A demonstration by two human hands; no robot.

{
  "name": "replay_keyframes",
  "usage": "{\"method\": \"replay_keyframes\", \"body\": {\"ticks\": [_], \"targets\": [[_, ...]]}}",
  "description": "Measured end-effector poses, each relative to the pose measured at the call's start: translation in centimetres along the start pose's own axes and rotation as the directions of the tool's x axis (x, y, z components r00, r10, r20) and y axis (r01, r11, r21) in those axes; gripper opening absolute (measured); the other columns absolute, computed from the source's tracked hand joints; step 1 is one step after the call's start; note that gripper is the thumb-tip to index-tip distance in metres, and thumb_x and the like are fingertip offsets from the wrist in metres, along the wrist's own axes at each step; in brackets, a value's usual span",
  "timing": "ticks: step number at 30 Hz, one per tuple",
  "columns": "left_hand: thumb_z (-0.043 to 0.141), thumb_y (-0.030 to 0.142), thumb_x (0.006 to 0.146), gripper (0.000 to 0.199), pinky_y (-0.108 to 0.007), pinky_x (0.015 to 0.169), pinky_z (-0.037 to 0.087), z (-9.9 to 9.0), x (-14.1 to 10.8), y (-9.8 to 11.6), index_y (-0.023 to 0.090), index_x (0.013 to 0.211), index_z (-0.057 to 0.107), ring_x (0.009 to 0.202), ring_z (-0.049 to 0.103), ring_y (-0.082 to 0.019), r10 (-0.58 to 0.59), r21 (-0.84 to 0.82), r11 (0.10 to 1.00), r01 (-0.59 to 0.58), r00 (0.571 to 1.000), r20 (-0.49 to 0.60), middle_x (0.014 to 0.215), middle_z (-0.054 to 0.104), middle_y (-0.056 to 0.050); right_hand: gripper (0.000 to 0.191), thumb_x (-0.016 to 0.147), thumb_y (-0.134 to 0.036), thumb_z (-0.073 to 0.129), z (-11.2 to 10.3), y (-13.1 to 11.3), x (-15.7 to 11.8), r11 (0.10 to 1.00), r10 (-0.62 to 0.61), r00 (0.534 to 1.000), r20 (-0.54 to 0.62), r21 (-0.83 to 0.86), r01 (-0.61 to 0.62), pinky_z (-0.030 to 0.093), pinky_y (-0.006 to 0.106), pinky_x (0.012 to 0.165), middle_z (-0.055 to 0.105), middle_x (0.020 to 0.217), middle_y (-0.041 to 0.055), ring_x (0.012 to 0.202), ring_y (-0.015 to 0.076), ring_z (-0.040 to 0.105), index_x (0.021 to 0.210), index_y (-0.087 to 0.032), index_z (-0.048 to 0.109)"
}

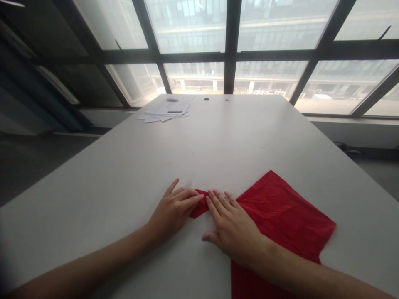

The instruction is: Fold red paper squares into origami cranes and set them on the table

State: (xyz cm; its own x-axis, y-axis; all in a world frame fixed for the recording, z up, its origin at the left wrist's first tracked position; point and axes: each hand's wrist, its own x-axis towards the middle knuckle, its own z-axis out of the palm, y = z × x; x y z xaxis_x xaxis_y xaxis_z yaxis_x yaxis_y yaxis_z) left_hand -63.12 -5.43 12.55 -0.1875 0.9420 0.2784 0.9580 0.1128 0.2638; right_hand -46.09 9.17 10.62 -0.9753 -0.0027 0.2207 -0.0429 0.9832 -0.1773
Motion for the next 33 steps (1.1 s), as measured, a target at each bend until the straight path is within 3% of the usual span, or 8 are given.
{"method": "replay_keyframes", "body": {"ticks": [3,7,15,19,22,26,33], "targets": [[0.046,0.047,0.099,0.051,-0.058,0.120,0.004,0.2,-0.8,1.0,0.019,0.141,0.050,0.139,0.041,-0.029,0.088,0.133,0.987,-0.094,0.995,0.051,0.147,0.050,-0.012,0.091,0.087,-0.061,0.061,0.1,-0.2,0.1,1.000,0.005,1.000,-0.003,-0.010,-0.005,0.029,0.053,0.118,0.031,0.157,0.0192,0.146,0.0348,0.029,0.154,-0.010,0.027],[0.037,0.069,0.093,0.083,-0.054,0.121,0.001,0.4,-2.0,1.1,0.013,0.154,0.028,0.149,0.021,-0.030,0.107,0.202,0.969,-0.140,0.980,0.167,0.159,0.030,-0.014,0.092,0.086,-0.067,0.056,0.2,-0.3,0.1,0.999,0.012,1.000,-0.008,-0.036,-0.012,0.027,0.053,0.119,0.032,0.156,0.0201,0.145,0.0355,0.029,0.152,-0.007,0.032],[0.029,0.069,0.095,0.087,-0.054,0.119,0.015,-1.1,-5.2,-1.5,0.013,0.158,0.007,0.150,0.019,-0.031,-0.008,0.318,0.944,-0.082,0.962,0.273,0.161,0.020,-0.015,0.094,0.087,-0.070,0.051,0.5,0.3,-0.1,0.996,-0.050,0.998,-0.035,-0.071,0.047,0.028,0.054,0.118,0.034,0.155,0.0206,0.145,0.0354,0.032,0.154,-0.007,0.028],[0.029,0.061,0.099,0.083,-0.053,0.118,0.020,-2.1,-5.8,-1.7,0.013,0.157,-0.005,0.150,0.018,-0.030,-0.063,0.359,0.933,-0.024,0.971,0.230,0.162,0.017,-0.016,0.093,0.087,-0.068,0.053,0.8,0.3,-0.1,0.996,-0.050,0.998,-0.041,-0.073,0.047,0.027,0.053,0.118,0.034,0.155,0.0209,0.144,0.0356,0.032,0.153,-0.006,0.029],[0.030,0.058,0.100,0.080,-0.053,0.120,0.014,-2.3,-4.9,-0.4,0.013,0.157,-0.002,0.151,0.012,-0.029,-0.054,0.353,0.936,-0.015,0.981,0.186,0.163,0.014,-0.015,0.094,0.086,-0.068,0.055,0.9,0.3,0.0,0.996,-0.051,0.997,-0.051,-0.069,0.047,0.028,0.053,0.118,0.035,0.154,0.0218,0.144,0.0362,0.033,0.152,-0.005,0.032],[0.030,0.064,0.098,0.080,-0.052,0.121,0.012,-1.4,-3.8,1.0,0.015,0.158,0.008,0.152,0.011,-0.027,0.031,0.253,0.962,-0.103,0.962,0.272,0.163,0.017,-0.011,0.090,0.087,-0.065,0.057,0.8,0.4,0.1,0.995,-0.053,0.998,-0.042,-0.083,0.049,0.028,0.055,0.117,0.036,0.154,0.0225,0.142,0.0369,0.035,0.150,-0.004,0.036],[0.034,0.058,0.099,0.074,-0.053,0.121,0.016,-1.6,-6.7,0.1,0.021,0.158,0.009,0.151,0.013,-0.028,-0.032,0.289,0.955,-0.057,0.954,0.296,0.163,0.016,-0.009,0.091,0.086,-0.064,0.058,0.9,0.4,0.1,0.995,-0.051,0.998,-0.034,-0.090,0.047,0.026,0.055,0.118,0.037,0.154,0.0214,0.143,0.0359,0.034,0.151,-0.006,0.034]]}}
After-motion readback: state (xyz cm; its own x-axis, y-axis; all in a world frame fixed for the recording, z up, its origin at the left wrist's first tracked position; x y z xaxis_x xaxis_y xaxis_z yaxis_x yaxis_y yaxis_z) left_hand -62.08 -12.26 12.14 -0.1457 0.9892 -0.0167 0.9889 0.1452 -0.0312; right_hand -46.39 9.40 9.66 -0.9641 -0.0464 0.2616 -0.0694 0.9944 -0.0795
